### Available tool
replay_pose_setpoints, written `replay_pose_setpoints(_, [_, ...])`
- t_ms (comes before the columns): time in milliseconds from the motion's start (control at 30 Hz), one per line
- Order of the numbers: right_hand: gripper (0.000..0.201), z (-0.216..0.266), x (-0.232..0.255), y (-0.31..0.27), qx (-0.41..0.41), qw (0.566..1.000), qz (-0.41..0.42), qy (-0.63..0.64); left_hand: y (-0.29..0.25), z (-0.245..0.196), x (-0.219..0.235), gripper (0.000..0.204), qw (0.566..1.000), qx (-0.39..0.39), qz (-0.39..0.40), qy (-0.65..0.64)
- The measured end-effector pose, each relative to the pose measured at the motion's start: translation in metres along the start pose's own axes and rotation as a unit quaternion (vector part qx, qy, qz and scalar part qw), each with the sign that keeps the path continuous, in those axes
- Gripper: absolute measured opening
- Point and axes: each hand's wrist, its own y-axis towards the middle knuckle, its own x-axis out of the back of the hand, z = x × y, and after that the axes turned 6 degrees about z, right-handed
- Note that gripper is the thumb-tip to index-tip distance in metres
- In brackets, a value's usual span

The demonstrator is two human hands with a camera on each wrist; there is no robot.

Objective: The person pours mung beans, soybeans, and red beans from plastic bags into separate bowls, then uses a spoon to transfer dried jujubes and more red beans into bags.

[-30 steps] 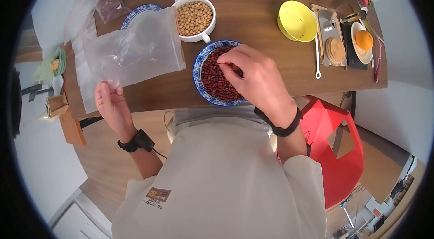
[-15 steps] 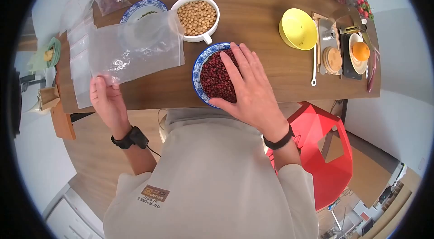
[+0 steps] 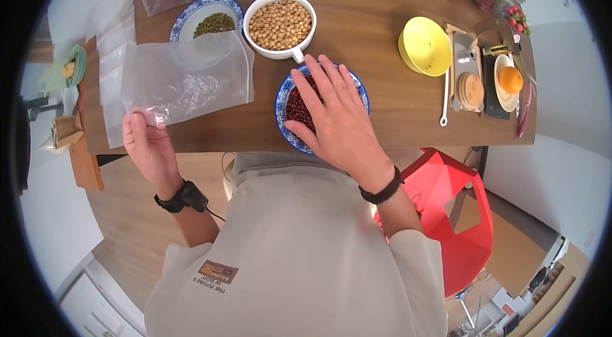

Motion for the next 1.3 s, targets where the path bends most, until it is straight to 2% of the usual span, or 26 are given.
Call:
replay_pose_setpoints(333, [0.068, 0.003, -0.012, 0.007, 0.016, 1.0, -0.01, -0.025, -0.001, -0.002, -0.002, 0.019, 1.0, -0.007, 0.018, 0.0])
replay_pose_setpoints(567, [0.07, 0.003, 0.011, 0.004, 0.005, 1.0, -0.022, 0.007, 0.001, -0.008, -0.005, 0.021, 1.0, -0.003, 0.031, 0.005])
replay_pose_setpoints(767, [0.055, -0.015, 0.016, -0.002, -0.016, 0.995, -0.098, 0.027, 0.005, -0.02, -0.024, 0.02, 0.997, -0.006, 0.069, 0.027])
replay_pose_setpoints(867, [0.052, -0.022, 0.018, -0.004, -0.023, 0.99, -0.125, 0.055, 0.006, -0.027, -0.034, 0.022, 0.993, -0.013, 0.116, 0.026])
replay_pose_setpoints(1033, [0.048, -0.027, 0.026, -0.006, -0.021, 0.98, -0.172, 0.101, 0.01, -0.031, -0.057, 0.033, 0.985, -0.03, 0.172, 0.007])
replay_pose_setpoints(1100, [0.047, -0.029, 0.028, -0.008, -0.02, 0.965, -0.174, 0.195, 0.012, -0.03, -0.064, 0.04, 0.98, -0.038, 0.196, -0.01])
replay_pose_setpoints(1133, [0.047, -0.03, 0.029, -0.009, -0.025, 0.962, -0.19, 0.196, 0.013, -0.029, -0.069, 0.04, 0.976, -0.041, 0.213, -0.008])
replay_pose_setpoints(1200, [0.05, -0.033, 0.032, -0.011, -0.033, 0.924, -0.163, 0.344, 0.012, -0.027, -0.082, 0.024, 0.988, -0.057, 0.135, 0.049])
replay_pose_setpoints(1233, [0.05, -0.034, 0.033, -0.013, -0.037, 0.922, -0.177, 0.343, 0.013, -0.029, -0.089, 0.02, 0.985, -0.059, 0.157, 0.034])
replay_pose_setpoints(1300, [0.062, -0.036, 0.03, -0.015, -0.06, 0.797, -0.129, 0.588, 0.016, -0.023, -0.092, 0.02, 0.979, -0.068, 0.188, 0.036])
